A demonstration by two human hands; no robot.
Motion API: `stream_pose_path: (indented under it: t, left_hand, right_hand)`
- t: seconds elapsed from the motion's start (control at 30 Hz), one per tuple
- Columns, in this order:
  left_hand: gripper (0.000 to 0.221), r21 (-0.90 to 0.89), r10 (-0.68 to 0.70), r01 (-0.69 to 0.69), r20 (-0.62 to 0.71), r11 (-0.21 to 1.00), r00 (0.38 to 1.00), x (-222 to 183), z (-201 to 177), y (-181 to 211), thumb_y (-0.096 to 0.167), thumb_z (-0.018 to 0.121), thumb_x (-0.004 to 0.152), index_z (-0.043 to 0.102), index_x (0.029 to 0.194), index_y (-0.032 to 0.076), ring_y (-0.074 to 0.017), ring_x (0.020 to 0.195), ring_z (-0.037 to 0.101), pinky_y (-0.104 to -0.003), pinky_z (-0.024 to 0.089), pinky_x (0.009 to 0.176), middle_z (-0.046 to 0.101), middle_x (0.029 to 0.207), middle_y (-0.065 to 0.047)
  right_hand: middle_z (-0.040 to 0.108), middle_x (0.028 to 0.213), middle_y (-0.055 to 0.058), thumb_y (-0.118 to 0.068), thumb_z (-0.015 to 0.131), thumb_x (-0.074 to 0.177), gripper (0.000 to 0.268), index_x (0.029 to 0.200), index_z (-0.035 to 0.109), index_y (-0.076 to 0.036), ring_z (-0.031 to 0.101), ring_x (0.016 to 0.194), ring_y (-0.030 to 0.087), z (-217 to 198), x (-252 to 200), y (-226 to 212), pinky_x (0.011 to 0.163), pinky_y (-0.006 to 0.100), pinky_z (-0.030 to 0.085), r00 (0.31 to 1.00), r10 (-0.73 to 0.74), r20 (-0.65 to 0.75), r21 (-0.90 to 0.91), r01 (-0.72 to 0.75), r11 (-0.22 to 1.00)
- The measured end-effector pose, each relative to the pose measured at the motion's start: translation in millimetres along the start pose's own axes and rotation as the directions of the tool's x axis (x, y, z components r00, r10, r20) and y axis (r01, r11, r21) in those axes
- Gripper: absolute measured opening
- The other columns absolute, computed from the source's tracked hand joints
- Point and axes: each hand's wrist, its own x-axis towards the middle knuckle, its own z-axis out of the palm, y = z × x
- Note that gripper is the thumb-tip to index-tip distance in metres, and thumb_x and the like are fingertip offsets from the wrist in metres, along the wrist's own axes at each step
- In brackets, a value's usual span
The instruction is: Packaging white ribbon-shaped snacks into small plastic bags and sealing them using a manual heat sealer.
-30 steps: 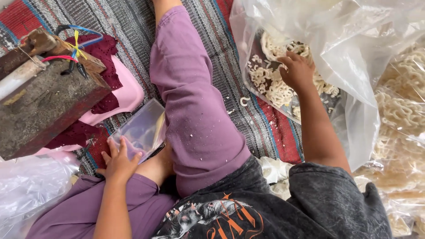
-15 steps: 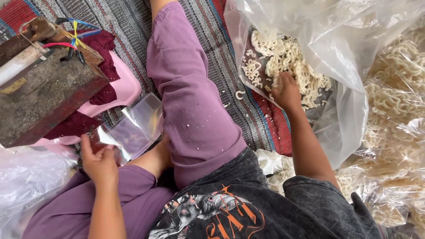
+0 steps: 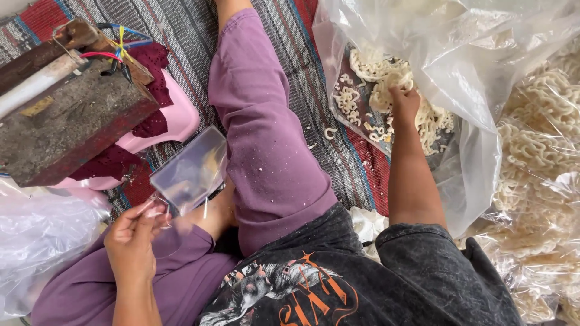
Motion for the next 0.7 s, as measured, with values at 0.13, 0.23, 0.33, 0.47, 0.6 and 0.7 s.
stream_pose_path:
  t: [0.13,0.23,0.33,0.47,0.6,0.7]
  left_hand:
    - [0.017,0.079,-0.012,0.009,0.035,0.997,0.999,-4.6,-5.3,7.2,0.007,0.063,0.083,0.057,0.099,0.007,-0.0073,0.064,0.050,-0.017,0.042,0.059,0.060,0.119,-0.007]
    - [0.025,0.044,-0.032,0.029,0.076,0.999,0.997,-13.2,3.7,27.5,-0.004,0.048,0.078,0.049,0.098,0.011,-0.0040,0.055,0.040,-0.014,0.031,0.048,0.055,0.130,-0.009]
    - [0.031,0.026,0.077,-0.079,0.074,0.997,0.994,-14.8,8.4,28.1,-0.010,0.035,0.075,0.045,0.096,0.010,-0.0058,0.046,0.033,-0.015,0.029,0.046,0.057,0.125,-0.014]
    - [0.022,-0.053,0.278,-0.276,0.044,0.960,0.959,-18.5,6.5,26.2,-0.011,0.033,0.080,0.042,0.091,0.005,-0.0122,0.041,0.035,-0.020,0.029,0.044,0.058,0.084,-0.019]
    - [0.016,-0.048,0.274,-0.274,0.004,0.961,0.962,-19.6,8.8,33.1,-0.007,0.037,0.084,0.041,0.091,0.006,-0.0133,0.040,0.035,-0.022,0.030,0.044,0.057,0.082,-0.018]
    - [0.014,-0.012,0.347,-0.346,0.022,0.938,0.938,-17.7,16.4,31.9,-0.007,0.040,0.081,0.048,0.075,0.003,-0.0132,0.043,0.041,-0.019,0.031,0.045,0.061,0.098,-0.019]
  right_hand:
    - [0.050,0.077,-0.002,-0.025,0.067,0.083,0.063,0.133,0.035,-0.005,0.051,0.065,0.006,14.3,2.5,0.7,0.071,0.021,0.055,0.995,-0.083,-0.048,-0.151,0.074,0.986]
    - [0.053,0.079,-0.001,-0.023,0.067,0.084,0.035,0.107,0.047,-0.005,0.050,0.063,0.007,21.2,-18.1,-10.6,0.067,0.023,0.053,0.994,-0.106,0.019,-0.224,0.107,0.969]
    - [0.047,0.082,0.001,-0.020,0.067,0.082,0.032,0.104,0.048,-0.006,0.044,0.065,0.009,21.4,-26.8,-16.0,0.058,0.022,0.048,0.995,-0.088,0.046,-0.341,0.098,0.935]
    - [0.060,0.087,0.004,-0.010,0.072,0.074,0.032,0.100,0.054,-0.008,0.062,0.080,0.018,15.1,1.2,5.2,0.072,0.029,0.057,0.998,-0.048,0.037,-0.152,0.053,0.987]
    - [0.055,0.122,0.015,-0.039,0.066,0.077,0.070,0.130,0.038,-0.002,0.055,0.111,0.031,14.5,-22.1,-18.3,0.088,0.047,0.048,0.993,0.107,0.046,-0.293,-0.089,0.952]
    - [0.035,0.144,0.016,-0.045,0.059,0.085,0.079,0.140,0.024,-0.001,0.036,0.131,0.031,26.4,-45.1,-35.3,0.109,0.047,0.032,0.983,0.181,0.033,-0.290,-0.164,0.943]
